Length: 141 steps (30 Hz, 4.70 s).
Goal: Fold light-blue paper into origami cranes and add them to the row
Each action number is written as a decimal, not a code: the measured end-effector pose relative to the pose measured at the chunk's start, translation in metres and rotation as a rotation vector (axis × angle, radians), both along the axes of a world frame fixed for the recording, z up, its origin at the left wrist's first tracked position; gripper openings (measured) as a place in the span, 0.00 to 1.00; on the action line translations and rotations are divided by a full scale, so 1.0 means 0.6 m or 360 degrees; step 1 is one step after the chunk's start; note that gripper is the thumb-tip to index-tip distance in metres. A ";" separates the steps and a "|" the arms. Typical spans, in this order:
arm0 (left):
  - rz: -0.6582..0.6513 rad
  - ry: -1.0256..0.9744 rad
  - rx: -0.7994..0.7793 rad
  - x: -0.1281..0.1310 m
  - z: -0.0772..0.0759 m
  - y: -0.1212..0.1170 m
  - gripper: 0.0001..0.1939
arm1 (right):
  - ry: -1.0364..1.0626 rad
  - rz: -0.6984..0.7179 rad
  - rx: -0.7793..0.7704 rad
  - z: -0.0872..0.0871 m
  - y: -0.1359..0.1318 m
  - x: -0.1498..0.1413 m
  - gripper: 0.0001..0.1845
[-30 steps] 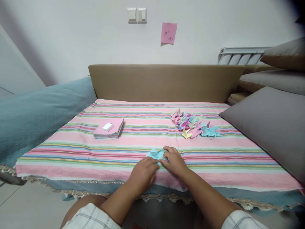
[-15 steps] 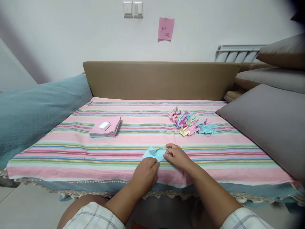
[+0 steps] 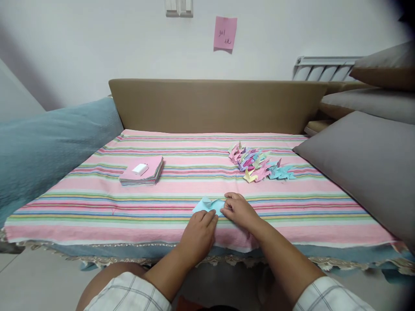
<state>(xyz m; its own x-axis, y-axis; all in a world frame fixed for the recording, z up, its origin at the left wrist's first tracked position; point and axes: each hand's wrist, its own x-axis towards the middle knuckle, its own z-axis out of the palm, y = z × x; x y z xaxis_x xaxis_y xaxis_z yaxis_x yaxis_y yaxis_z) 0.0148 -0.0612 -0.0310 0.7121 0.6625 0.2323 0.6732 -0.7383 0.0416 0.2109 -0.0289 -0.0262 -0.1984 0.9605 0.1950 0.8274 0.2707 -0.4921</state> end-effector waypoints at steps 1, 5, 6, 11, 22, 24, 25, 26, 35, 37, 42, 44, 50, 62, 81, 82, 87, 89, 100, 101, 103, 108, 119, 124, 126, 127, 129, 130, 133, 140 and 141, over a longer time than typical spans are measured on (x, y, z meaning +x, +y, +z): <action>-0.0006 0.0006 0.0000 0.000 0.000 0.001 0.23 | 0.0001 -0.0002 -0.0004 0.001 -0.001 0.001 0.05; -0.0014 0.0003 -0.0016 0.000 0.003 0.002 0.23 | 0.0008 -0.0008 -0.0064 0.005 -0.001 0.006 0.06; -0.0016 -0.0003 -0.0018 0.000 0.003 0.002 0.23 | 0.0012 -0.0009 -0.0083 0.006 0.000 0.008 0.06; -0.0008 -0.0025 -0.0013 0.001 0.002 0.001 0.24 | 0.0039 -0.0021 -0.0139 0.005 0.003 0.013 0.05; 0.0097 -0.0019 -0.0004 0.010 0.006 -0.008 0.29 | 0.0084 -0.0007 -0.0226 0.011 0.004 0.027 0.04; 0.0098 -0.0010 -0.0008 0.010 0.007 -0.007 0.30 | 0.0104 0.0029 -0.0242 0.013 0.003 0.035 0.09; 0.0099 -0.0010 -0.0006 0.011 0.008 -0.007 0.30 | 0.0115 0.0043 -0.0258 0.013 0.003 0.038 0.15; 0.0100 -0.0010 -0.0005 0.011 0.008 -0.007 0.30 | 0.0125 0.0052 -0.0268 0.014 0.002 0.039 0.20; 0.0109 -0.0031 -0.0005 0.013 0.010 -0.008 0.32 | 0.0068 -0.0275 -0.0127 0.002 -0.008 -0.010 0.25; 0.0112 -0.0039 -0.0001 0.012 0.008 -0.008 0.31 | 0.0059 -0.0280 -0.0122 -0.003 -0.006 -0.011 0.25; 0.0103 -0.0038 0.0013 0.011 0.005 -0.007 0.30 | 0.0084 -0.0194 -0.0158 -0.009 0.002 0.006 0.25; 0.0097 -0.0036 0.0017 0.010 0.004 -0.007 0.30 | 0.0106 -0.0170 -0.0179 -0.008 0.005 0.013 0.24; 0.0099 -0.0044 0.0009 0.011 0.005 -0.007 0.30 | 0.0189 -0.0153 -0.0215 -0.001 0.009 0.031 0.20; 0.0085 -0.0057 0.0032 0.008 0.003 -0.007 0.28 | 0.0693 -0.0128 -0.0397 0.006 0.004 0.013 0.11; 0.0039 -0.0065 0.0349 0.002 -0.007 0.042 0.13 | 0.1166 -0.0130 -0.0477 0.013 0.001 -0.001 0.20; 0.0026 -0.0067 0.0352 0.001 -0.007 0.044 0.12 | 0.1081 -0.0160 -0.0349 0.010 0.004 0.000 0.18; 0.0021 -0.0203 0.0184 -0.012 -0.005 0.057 0.09 | 0.0748 -0.0025 -0.0074 0.001 0.011 -0.002 0.11; 0.0043 -0.0319 0.0077 -0.020 -0.003 0.065 0.11 | 0.0659 0.0039 -0.0046 0.002 0.009 -0.007 0.11; -0.0034 -0.0526 -0.0626 -0.058 0.043 0.080 0.21 | 0.0371 0.0037 -0.0283 0.023 -0.008 -0.016 0.08; -0.0051 -0.0549 -0.0680 -0.060 0.049 0.078 0.19 | 0.0362 0.0034 -0.0296 0.022 -0.009 -0.016 0.08; -0.0075 -0.0560 -0.0729 -0.060 0.058 0.074 0.14 | 0.0341 0.0002 -0.0276 0.019 -0.008 -0.015 0.07; -0.0076 -0.0438 -0.0598 -0.050 0.058 0.066 0.16 | 0.0205 0.0061 0.0262 0.007 -0.002 -0.015 0.21; -0.0004 -0.0491 -0.0477 -0.044 0.042 0.069 0.10 | 0.0239 0.0450 0.0072 0.015 0.015 -0.001 0.13; 0.0034 -0.0602 -0.0375 -0.043 0.038 0.078 0.07 | 0.0256 0.0478 -0.0035 0.023 0.020 0.006 0.08; 0.0064 -0.0623 -0.0355 -0.043 0.035 0.081 0.06 | 0.0265 0.0486 -0.0081 0.025 0.019 0.008 0.08; 0.0087 -0.0629 -0.0361 -0.043 0.033 0.083 0.06 | 0.0271 0.0485 -0.0106 0.025 0.020 0.008 0.08; 0.0140 -0.0650 -0.0390 -0.044 0.030 0.085 0.05 | 0.0290 0.0477 -0.0148 0.025 0.020 0.009 0.08; 0.0166 -0.0664 -0.0407 -0.044 0.029 0.086 0.05 | 0.0305 0.0470 -0.0157 0.023 0.021 0.010 0.08; 0.0221 -0.0685 -0.0440 -0.046 0.029 0.088 0.06 | 0.0361 0.0444 -0.0133 0.019 0.024 0.010 0.08; 0.0228 -0.0616 -0.0476 -0.044 0.036 0.088 0.06 | 0.0350 0.0418 -0.0195 0.017 0.029 0.012 0.06; 0.0234 -0.0616 -0.0478 -0.043 0.037 0.088 0.06 | 0.0342 0.0420 -0.0206 0.018 0.029 0.013 0.07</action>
